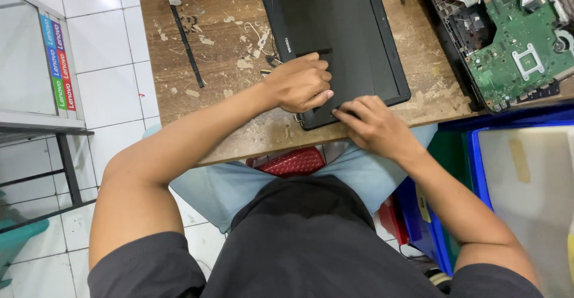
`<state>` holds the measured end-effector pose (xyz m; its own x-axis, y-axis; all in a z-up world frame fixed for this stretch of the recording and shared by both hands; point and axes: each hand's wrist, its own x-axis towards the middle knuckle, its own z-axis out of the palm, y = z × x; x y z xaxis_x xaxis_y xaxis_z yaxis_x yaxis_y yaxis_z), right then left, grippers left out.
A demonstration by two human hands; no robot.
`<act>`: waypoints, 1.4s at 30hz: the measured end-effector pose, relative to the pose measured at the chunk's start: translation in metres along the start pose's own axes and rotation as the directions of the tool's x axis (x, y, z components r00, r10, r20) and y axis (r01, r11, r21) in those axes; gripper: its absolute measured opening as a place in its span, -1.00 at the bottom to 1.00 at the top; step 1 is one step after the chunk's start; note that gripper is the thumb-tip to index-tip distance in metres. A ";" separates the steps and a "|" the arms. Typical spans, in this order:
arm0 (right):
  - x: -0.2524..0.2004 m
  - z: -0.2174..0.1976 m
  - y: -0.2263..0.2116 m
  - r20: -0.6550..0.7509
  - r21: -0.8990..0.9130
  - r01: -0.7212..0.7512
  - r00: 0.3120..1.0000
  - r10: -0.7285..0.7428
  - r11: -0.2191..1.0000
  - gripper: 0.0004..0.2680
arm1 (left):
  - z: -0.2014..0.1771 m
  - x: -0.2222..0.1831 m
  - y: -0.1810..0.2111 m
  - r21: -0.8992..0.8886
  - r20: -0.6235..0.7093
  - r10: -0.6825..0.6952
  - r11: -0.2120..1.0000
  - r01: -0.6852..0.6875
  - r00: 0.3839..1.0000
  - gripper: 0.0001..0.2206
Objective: The person removes the black plastic bezel frame from a disassembled Toshiba LCD monitor. They carefully pry the frame away from the screen edges and lift it off, revealing the display panel underneath.
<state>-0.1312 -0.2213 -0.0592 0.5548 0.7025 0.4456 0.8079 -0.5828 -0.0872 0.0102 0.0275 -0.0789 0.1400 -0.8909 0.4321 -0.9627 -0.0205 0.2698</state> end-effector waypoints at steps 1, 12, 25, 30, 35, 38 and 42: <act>-0.001 0.007 -0.007 0.002 -0.001 -0.002 1.000 0.002 1.000 -0.87 | 0.002 0.000 -0.001 -0.002 -0.001 0.001 1.000 -0.001 1.000 -0.53; 0.015 0.023 -0.024 0.140 -0.123 -0.100 0.983 0.117 0.987 -0.76 | 0.010 0.005 0.005 -0.009 -0.058 -0.015 1.000 0.015 0.998 -0.49; 0.049 0.004 -0.015 0.581 -0.086 -0.179 0.791 0.195 0.980 -0.67 | -0.021 0.001 0.011 -0.067 0.096 0.018 0.998 -0.011 0.995 -0.46; 0.045 0.014 -0.013 0.545 -0.153 -0.070 0.826 0.144 0.986 -0.66 | -0.062 0.011 0.026 -0.049 0.499 -0.061 0.994 0.098 0.865 0.00; 0.045 0.014 -0.012 0.536 -0.150 -0.040 0.836 0.115 0.988 -0.62 | -0.064 0.019 0.032 0.001 0.540 -0.163 0.981 0.192 0.826 -0.27; 0.050 0.008 -0.015 0.554 -0.135 -0.042 0.825 0.111 0.990 -0.61 | -0.060 0.020 0.031 -0.019 0.562 -0.188 0.971 0.239 0.806 -0.32; 0.052 0.010 -0.016 0.558 -0.167 -0.001 0.824 0.095 0.986 -0.58 | -0.050 0.014 0.035 0.076 0.525 -0.234 0.970 0.229 0.818 -0.49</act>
<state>-0.1136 -0.1714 -0.0436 0.6450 0.7516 -0.1379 0.7630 -0.6434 0.0619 -0.0102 0.0370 -0.0207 0.2185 -0.9624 -0.1616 -0.9196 -0.2585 0.2959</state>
